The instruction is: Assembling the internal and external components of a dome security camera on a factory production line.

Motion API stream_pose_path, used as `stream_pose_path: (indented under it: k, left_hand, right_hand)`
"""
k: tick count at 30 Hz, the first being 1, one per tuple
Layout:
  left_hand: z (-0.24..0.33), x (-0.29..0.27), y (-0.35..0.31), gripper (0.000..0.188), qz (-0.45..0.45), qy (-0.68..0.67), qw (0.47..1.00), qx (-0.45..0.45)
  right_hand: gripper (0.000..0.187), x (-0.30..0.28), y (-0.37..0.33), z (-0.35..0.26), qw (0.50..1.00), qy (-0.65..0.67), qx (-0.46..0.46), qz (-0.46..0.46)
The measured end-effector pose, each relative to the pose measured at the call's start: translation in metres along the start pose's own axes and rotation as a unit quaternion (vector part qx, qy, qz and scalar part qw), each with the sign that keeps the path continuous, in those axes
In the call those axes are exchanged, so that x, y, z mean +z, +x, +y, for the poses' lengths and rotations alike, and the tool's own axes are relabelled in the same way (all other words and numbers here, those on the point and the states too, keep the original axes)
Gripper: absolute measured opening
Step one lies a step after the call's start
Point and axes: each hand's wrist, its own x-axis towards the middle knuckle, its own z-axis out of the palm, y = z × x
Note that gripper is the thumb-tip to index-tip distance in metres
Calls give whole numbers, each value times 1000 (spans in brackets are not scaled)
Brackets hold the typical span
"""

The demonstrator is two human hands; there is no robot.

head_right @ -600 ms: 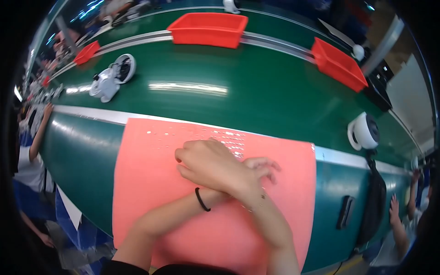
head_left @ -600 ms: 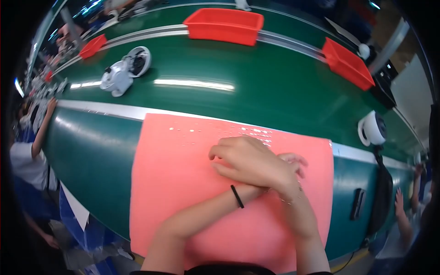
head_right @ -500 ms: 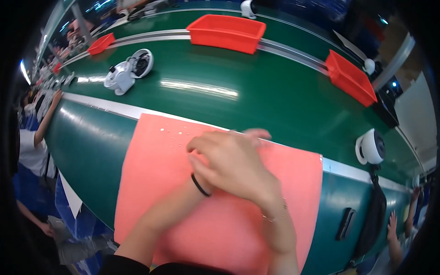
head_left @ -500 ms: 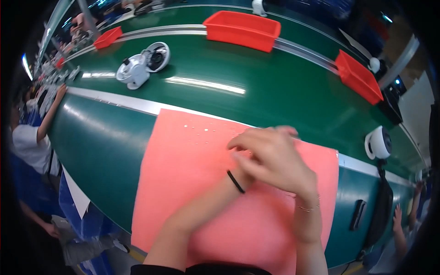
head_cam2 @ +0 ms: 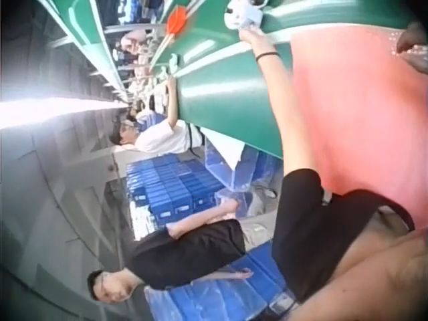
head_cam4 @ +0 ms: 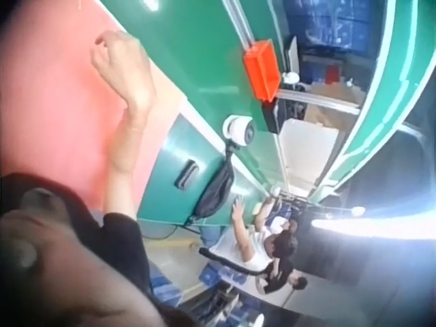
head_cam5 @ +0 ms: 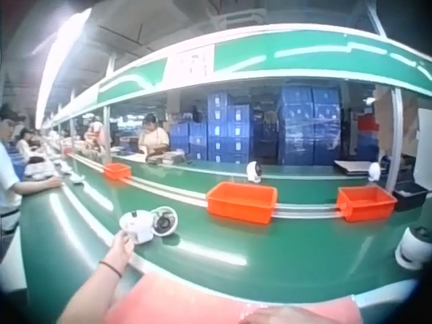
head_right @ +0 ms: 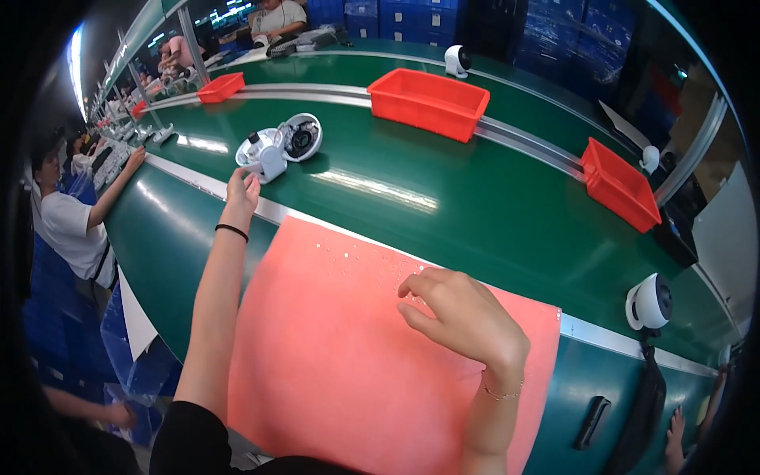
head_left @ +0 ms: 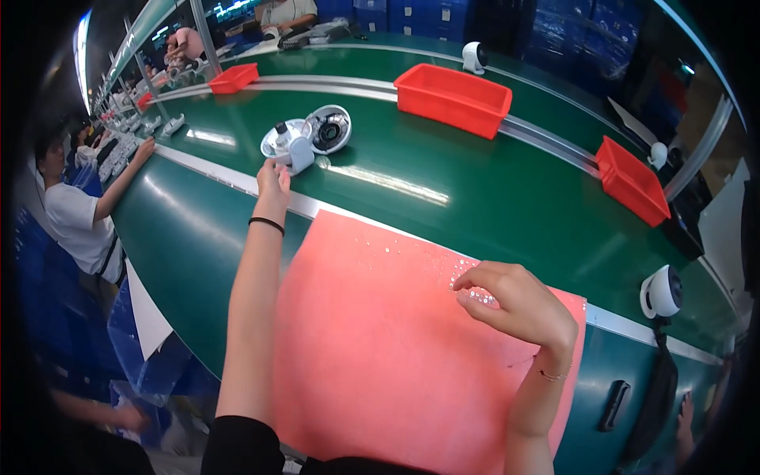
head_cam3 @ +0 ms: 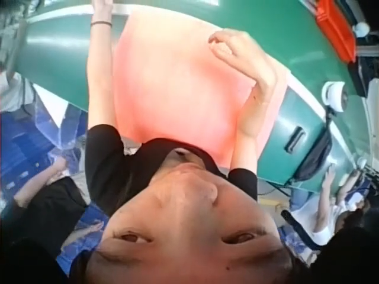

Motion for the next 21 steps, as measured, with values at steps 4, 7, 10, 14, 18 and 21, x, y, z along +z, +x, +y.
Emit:
stream_pose_path:
  k: [4, 7, 10, 14, 18, 21]
  left_hand:
    - [5, 6, 15, 47, -41, 3, 997, -71]
    - [-6, -1, 35, 40, -108, 24, 991, -76]
    - [-10, -18, 55, 31, -133, -16, 988, -70]
    - [0, -5, 36, 27, -130, 3, 990, -58]
    - [36, 18, -10, 31, -125, 123, 984, 22]
    - [66, 22, -27, 31, -196, 158, 968, 2]
  right_hand:
    - [31, -6, -8, -6, 1000, -14, 11, 3]
    - [33, -7, -15, -13, 999, -43, 5, 10]
    - [33, -7, -16, -24, 999, -26, -2, -20]
    - [33, 0, -20, -16, 1000, -15, 2, 9]
    - [30, -5, -22, -19, 995, -77, 18, 53]
    - [27, 1, -13, -23, 989, -66, -44, 124]
